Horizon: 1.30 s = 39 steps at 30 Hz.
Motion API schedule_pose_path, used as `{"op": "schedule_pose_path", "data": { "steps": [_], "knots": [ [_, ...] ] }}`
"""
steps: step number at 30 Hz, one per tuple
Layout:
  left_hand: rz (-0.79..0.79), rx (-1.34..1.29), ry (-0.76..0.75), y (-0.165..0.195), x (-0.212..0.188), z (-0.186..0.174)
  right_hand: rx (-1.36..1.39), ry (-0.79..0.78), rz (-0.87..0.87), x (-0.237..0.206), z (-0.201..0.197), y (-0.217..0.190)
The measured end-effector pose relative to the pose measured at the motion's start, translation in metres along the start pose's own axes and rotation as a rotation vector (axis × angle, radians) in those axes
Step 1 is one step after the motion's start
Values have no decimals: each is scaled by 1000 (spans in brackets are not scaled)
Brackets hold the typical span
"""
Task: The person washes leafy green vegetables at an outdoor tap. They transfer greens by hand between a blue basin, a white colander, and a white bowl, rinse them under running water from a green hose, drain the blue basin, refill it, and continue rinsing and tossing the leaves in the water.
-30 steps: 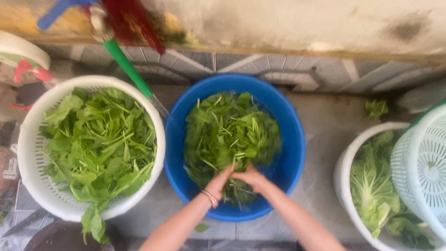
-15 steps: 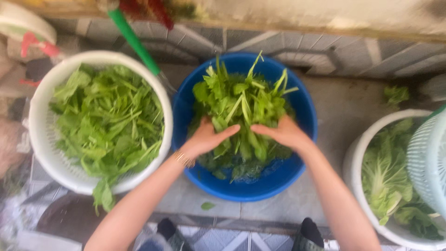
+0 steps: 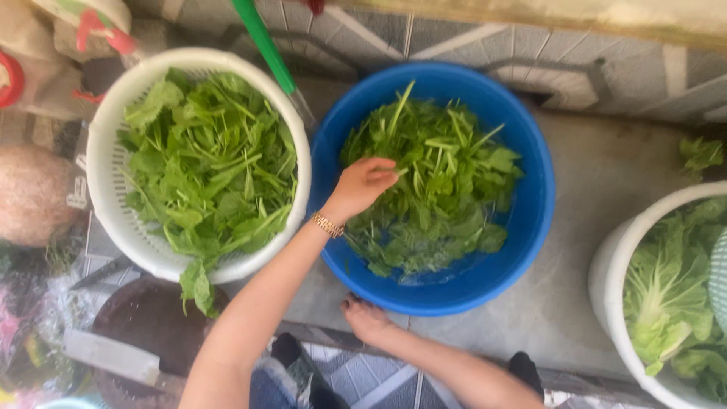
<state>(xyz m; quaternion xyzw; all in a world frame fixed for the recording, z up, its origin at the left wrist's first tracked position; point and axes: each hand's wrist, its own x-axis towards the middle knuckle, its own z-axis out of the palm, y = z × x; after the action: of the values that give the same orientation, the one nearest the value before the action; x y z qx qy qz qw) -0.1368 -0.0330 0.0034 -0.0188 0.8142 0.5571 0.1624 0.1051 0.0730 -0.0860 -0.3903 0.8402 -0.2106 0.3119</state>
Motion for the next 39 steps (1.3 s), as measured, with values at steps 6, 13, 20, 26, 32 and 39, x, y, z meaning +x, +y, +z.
{"op": "schedule_pose_path", "data": {
  "steps": [6,13,20,26,32,39],
  "knots": [
    [-5,-317,14,-27,12,-6,62,-115,3,-11,-2,3],
    [-28,-179,138,-61,26,-15,304,20,-19,-50,-128,36],
    [73,69,413,-64,51,-9,215,804,563,-58,-258,260],
    [-548,-482,394,-75,34,66,285,572,793,10,-199,249],
    [-502,-721,-197,-100,-2,62,865,356,470,-22,-168,248],
    [-138,368,-268,-21,5,-2,796,557,435,-69,-238,255]
  ]
}}
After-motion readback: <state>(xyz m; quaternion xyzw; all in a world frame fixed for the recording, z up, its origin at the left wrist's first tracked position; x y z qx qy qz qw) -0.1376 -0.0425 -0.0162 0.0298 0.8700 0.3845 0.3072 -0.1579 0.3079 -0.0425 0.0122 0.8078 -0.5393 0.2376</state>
